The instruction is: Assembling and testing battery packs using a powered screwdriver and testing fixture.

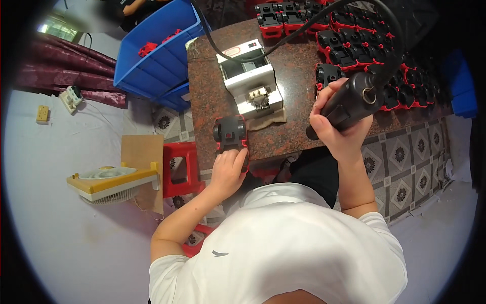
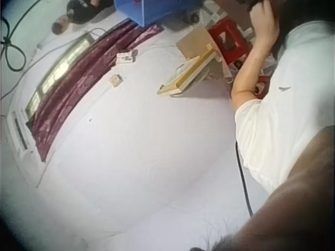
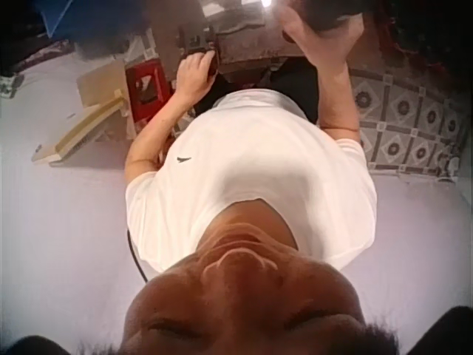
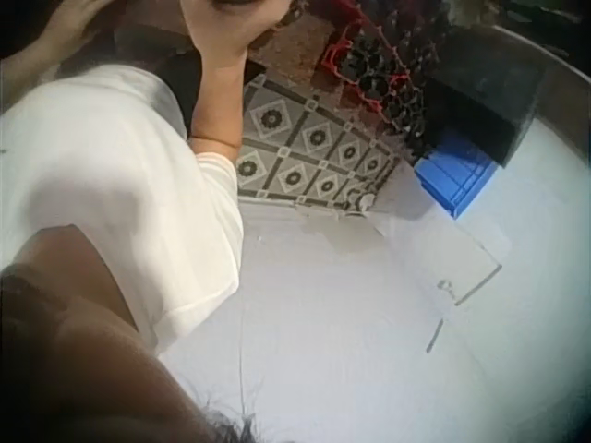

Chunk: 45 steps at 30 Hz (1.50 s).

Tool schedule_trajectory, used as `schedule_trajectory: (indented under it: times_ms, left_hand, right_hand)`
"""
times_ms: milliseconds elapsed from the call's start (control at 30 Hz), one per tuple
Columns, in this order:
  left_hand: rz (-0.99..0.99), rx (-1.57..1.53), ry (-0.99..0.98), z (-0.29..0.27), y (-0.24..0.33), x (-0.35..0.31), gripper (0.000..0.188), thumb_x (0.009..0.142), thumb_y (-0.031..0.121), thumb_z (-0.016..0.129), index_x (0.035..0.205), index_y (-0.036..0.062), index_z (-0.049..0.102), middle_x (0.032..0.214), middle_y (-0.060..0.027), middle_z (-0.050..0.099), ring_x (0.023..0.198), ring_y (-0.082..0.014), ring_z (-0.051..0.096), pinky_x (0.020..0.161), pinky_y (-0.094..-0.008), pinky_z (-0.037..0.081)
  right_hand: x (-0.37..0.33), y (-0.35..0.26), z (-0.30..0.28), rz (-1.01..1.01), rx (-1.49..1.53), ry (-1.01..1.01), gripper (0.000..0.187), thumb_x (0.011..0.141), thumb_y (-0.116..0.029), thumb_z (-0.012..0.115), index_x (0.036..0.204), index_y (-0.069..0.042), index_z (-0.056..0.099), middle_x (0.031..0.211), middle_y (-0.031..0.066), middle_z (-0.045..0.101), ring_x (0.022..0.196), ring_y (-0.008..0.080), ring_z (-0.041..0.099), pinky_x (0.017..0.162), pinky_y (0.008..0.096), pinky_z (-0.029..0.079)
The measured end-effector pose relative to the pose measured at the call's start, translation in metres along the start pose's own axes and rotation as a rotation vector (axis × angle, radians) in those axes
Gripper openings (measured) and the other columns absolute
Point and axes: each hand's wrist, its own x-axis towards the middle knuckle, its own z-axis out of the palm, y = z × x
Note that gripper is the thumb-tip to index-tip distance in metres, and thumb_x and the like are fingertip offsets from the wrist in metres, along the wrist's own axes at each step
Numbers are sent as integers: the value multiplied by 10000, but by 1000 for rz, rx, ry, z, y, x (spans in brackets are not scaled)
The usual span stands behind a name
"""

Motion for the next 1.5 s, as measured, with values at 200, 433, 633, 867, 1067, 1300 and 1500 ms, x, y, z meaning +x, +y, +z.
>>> schedule_trajectory:
  times_ms: [200,433,633,867,1067,1300,1500]
  left_hand:
    - [-96,-18,12,-19,-5,-3,679,569,7,712,1197,13,453,990,-156,489,910,-336,491,740,-417,397]
    - [-116,99,148,-2,-61,26,673,605,14,712,1216,19,431,1040,-171,489,941,-355,485,776,-425,392]
    - [-145,151,152,-12,-42,60,698,615,69,745,1238,33,431,1143,-172,472,1061,-361,459,893,-436,361]
    - [198,-203,118,30,28,140,572,674,152,741,1175,29,494,1182,-174,473,1106,-372,456,937,-443,377]
    - [393,-48,208,114,65,228,477,651,169,713,1072,56,518,1154,-151,496,1172,-319,422,940,-428,372]
    - [508,-285,-3,86,75,169,410,573,97,699,933,52,509,1052,-147,503,1061,-347,486,887,-439,405]
    - [355,-345,-18,28,48,44,424,543,96,707,912,44,505,1075,-137,515,1070,-332,501,804,-415,427]
  right_hand:
    - [-4,-4,2,25,-29,72,503,721,-50,732,1138,0,456,815,94,565,665,124,569,600,242,489]
    - [-4,0,3,9,14,111,514,677,43,742,1113,8,473,810,51,587,662,85,546,593,222,446]
    - [-5,-2,-21,-20,-27,151,497,673,52,727,1101,13,477,775,52,586,639,82,544,581,216,437]
    - [-7,-11,-52,-47,-159,309,492,690,49,696,1124,11,467,764,63,585,645,89,537,621,231,442]
    - [-14,-26,-49,-112,-89,299,516,699,6,722,1143,-11,459,807,89,575,657,115,551,621,232,461]
    - [-22,-39,-57,-116,-134,340,535,734,-153,744,1159,-18,448,819,92,556,664,149,561,624,259,469]
    - [-10,-26,-42,-126,-135,266,466,793,-206,673,1150,-12,443,839,114,524,673,183,542,597,321,487]
